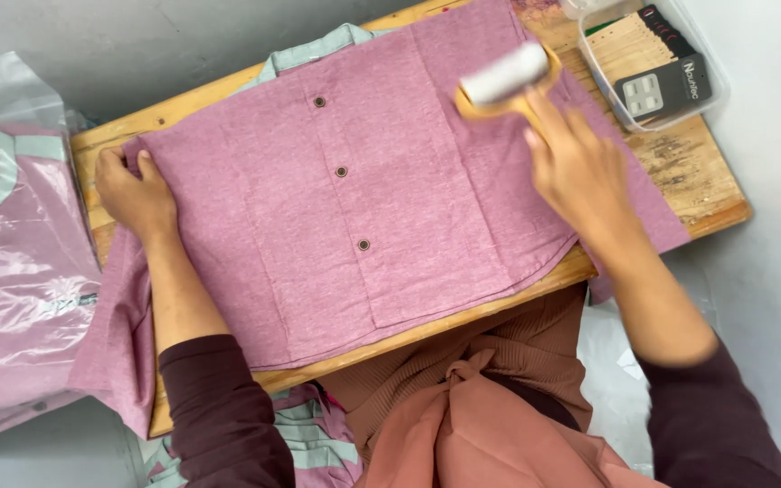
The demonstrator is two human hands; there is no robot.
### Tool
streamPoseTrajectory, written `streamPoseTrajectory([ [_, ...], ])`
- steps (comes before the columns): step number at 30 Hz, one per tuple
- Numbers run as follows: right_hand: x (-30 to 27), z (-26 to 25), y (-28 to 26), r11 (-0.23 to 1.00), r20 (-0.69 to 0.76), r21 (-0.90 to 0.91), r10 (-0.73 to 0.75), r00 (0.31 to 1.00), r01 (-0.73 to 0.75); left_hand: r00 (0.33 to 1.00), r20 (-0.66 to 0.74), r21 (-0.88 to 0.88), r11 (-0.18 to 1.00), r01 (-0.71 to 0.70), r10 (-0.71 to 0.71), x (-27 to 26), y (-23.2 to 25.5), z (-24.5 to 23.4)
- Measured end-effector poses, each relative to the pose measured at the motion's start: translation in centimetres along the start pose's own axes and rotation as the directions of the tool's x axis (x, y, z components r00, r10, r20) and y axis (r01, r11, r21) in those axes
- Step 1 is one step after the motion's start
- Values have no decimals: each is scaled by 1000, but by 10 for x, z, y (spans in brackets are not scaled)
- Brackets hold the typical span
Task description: Using a lint roller to remove debris from a pink shirt on a wooden workbench.
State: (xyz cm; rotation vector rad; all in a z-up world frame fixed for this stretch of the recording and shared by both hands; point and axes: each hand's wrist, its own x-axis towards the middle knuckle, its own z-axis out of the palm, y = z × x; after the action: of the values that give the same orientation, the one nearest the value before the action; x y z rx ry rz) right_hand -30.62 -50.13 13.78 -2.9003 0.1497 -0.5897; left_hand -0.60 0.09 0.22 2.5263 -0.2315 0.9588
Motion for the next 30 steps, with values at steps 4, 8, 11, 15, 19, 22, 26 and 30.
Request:
streamPoseTrajectory([
  [4, -100, -72, 12, 972, 75, -232, 49, 996, -30, 1000, 6, 54, 998, -21, 21, -1, -3, 4],
  [8, -121, -106, 15, 916, 261, -360, 281, 924, -177, 1000, 11, 43, 999, -19, 18, 0, 4, -1],
  [11, -92, -79, 11, 937, 227, -334, 185, 956, -102, 1000, 16, 68, 998, -11, 10, 0, 8, -2],
  [15, -8, -8, 11, 1000, 79, 11, -26, 997, 25, 1000, 18, 81, 997, 13, -15, 1, 4, 0],
  [19, 67, 43, 9, 993, 11, 112, -45, 999, 44, 1000, 13, 49, 999, 18, -18, 1, 2, 2],
  [22, 85, 44, -2, 996, 0, 81, 31, 1000, -31, 1000, 5, 34, 999, 11, -11, 3, 1, 1],
  [26, 32, 29, 9, 993, -33, 72, -88, 996, 90, 1000, 14, 14, 1000, 27, -28, 4, 3, 1],
  [30, -50, -37, 9, 974, 95, -202, -88, 992, 105, 1000, 21, 12, 1000, 0, 0, 1, 7, -4],
])
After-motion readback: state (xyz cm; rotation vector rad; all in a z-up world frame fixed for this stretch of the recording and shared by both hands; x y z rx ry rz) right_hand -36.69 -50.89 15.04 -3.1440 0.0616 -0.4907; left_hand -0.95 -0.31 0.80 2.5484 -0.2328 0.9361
